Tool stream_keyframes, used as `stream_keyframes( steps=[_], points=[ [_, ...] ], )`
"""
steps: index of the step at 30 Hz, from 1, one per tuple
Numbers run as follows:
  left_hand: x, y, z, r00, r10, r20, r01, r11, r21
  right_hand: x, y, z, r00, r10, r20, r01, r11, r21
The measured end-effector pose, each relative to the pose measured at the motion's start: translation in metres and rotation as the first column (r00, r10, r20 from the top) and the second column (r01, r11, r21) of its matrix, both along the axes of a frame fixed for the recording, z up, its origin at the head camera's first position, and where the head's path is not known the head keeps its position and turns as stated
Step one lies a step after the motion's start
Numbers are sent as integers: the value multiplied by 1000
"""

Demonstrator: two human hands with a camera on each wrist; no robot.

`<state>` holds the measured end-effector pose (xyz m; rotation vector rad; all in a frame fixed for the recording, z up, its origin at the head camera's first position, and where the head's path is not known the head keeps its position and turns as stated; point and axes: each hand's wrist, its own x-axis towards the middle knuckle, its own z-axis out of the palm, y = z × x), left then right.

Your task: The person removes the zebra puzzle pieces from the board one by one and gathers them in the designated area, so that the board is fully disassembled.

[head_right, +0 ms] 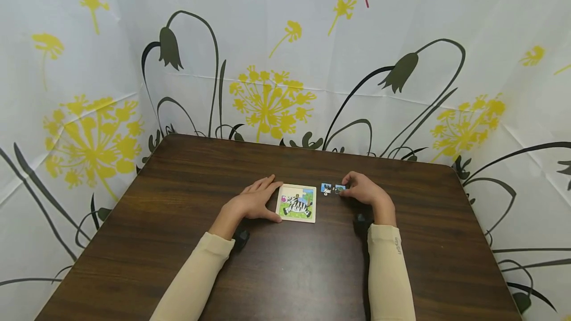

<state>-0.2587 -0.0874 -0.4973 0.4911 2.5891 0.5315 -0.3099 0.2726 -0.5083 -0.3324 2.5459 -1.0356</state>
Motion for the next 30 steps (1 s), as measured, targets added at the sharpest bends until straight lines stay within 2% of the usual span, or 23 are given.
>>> stream_keyframes(
  steps=[6, 11, 19, 30],
  points=[
    [1, 0, 1, 1000, 0, 0, 0, 1000, 10, 0, -2, 8, 997, 21, -71, -21, 1000, -6],
    [-2, 0, -2, 1000, 1, 10, -1, 1000, 5, 2, -27, 13, 993, 59, -106, -56, 998, 32],
    [-6, 0, -11, 1000, -2, -7, 2, 1000, 1, 8, -80, 12, 977, 205, -58, -201, 977, 70],
    [-3, -1, -4, 1000, -3, -8, 3, 1000, 9, 13, -101, 8, 981, 191, -40, -185, 976, 117]
  ],
)
